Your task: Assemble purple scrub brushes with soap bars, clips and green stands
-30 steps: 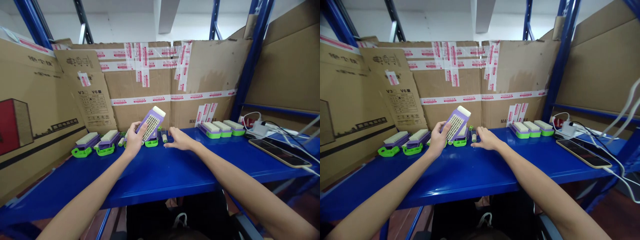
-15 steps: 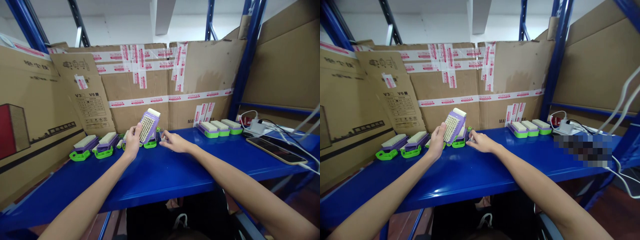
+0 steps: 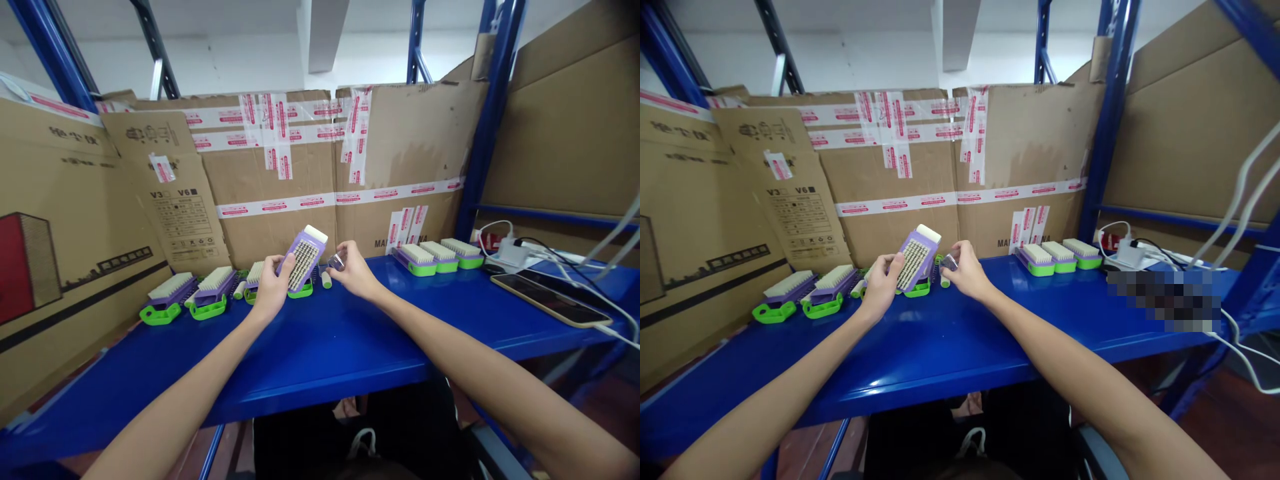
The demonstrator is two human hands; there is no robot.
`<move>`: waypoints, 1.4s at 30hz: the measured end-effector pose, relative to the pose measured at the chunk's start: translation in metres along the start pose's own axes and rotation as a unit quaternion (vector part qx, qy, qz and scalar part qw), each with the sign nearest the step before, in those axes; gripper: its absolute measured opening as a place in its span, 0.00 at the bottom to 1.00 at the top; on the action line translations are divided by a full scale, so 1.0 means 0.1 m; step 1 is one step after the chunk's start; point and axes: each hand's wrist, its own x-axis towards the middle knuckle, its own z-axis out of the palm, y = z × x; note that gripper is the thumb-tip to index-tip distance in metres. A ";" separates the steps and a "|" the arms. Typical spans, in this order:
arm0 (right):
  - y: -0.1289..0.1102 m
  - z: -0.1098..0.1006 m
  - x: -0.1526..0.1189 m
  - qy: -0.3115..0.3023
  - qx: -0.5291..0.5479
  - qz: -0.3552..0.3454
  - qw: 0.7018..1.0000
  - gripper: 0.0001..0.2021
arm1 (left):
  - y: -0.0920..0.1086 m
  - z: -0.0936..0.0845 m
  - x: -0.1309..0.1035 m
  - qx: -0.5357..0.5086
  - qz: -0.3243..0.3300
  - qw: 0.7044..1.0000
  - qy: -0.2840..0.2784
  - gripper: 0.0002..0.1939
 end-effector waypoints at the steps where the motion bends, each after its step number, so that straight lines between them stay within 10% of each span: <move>1: 0.00 0.00 0.01 0.025 0.012 -0.002 1.000 0.24 | -0.01 -0.01 0.00 0.012 0.001 1.000 -0.001 0.32; 8: -0.09 -0.11 0.05 0.141 0.042 -0.031 0.989 0.15 | 0.01 -0.02 -0.06 0.069 0.028 0.996 -0.042 0.26; 42: -0.09 -0.12 0.00 0.095 0.031 -0.019 0.995 0.23 | 0.06 -0.02 -0.07 0.003 -0.006 0.993 -0.115 0.29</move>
